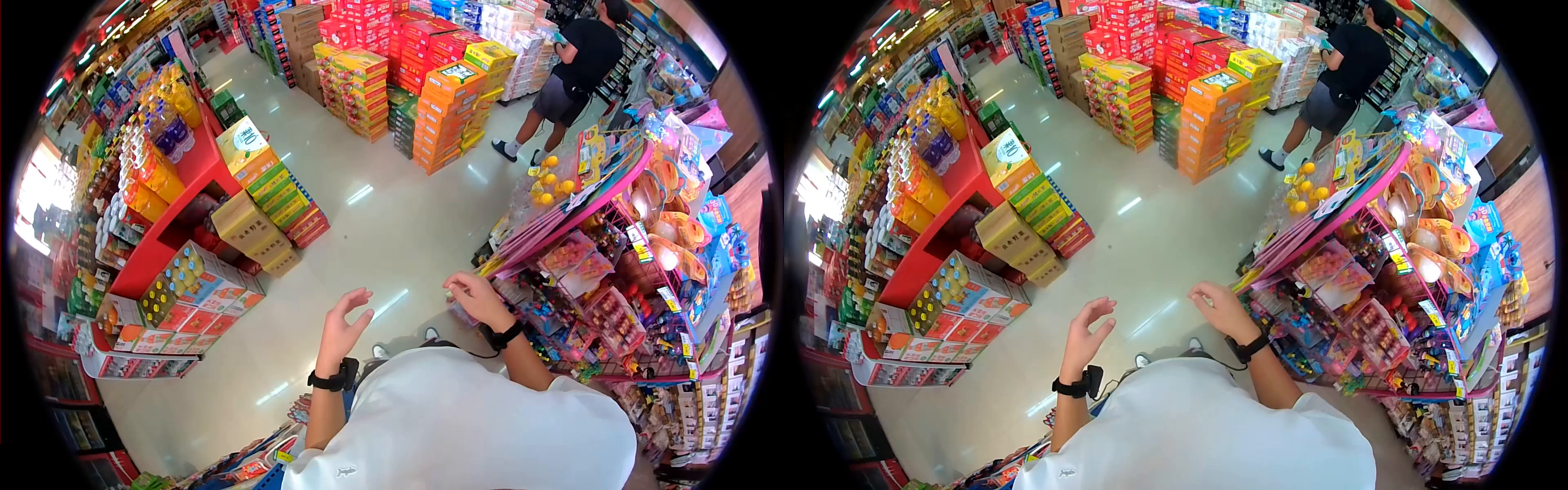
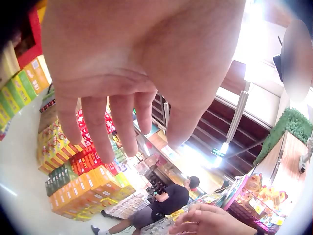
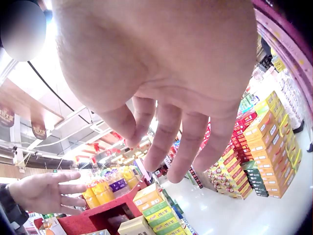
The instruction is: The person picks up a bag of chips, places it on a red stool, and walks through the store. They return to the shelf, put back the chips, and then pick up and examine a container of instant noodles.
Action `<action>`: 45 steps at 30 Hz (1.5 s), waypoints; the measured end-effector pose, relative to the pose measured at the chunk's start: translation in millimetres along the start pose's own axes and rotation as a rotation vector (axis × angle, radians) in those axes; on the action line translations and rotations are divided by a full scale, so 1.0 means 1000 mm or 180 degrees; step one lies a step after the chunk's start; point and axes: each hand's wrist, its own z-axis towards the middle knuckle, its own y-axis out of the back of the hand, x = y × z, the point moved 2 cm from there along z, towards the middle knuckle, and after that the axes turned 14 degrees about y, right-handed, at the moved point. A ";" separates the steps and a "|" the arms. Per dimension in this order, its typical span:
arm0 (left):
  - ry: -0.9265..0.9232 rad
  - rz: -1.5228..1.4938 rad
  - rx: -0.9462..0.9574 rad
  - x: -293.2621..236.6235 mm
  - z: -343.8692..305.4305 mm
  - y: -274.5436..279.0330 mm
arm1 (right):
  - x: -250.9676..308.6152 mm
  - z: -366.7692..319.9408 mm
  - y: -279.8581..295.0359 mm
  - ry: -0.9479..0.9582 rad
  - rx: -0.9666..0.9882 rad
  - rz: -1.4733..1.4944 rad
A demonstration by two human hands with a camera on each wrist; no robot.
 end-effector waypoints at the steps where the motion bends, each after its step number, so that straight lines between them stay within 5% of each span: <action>1: 0.0006 -0.0017 0.0010 0.000 0.000 0.000 | 0.001 0.000 0.001 -0.0032 -0.0006 -0.0016; 45: -0.0011 0.0132 0.0183 -0.005 0.007 -0.003 | 0.017 -0.005 0.008 -0.0086 0.0135 -0.0194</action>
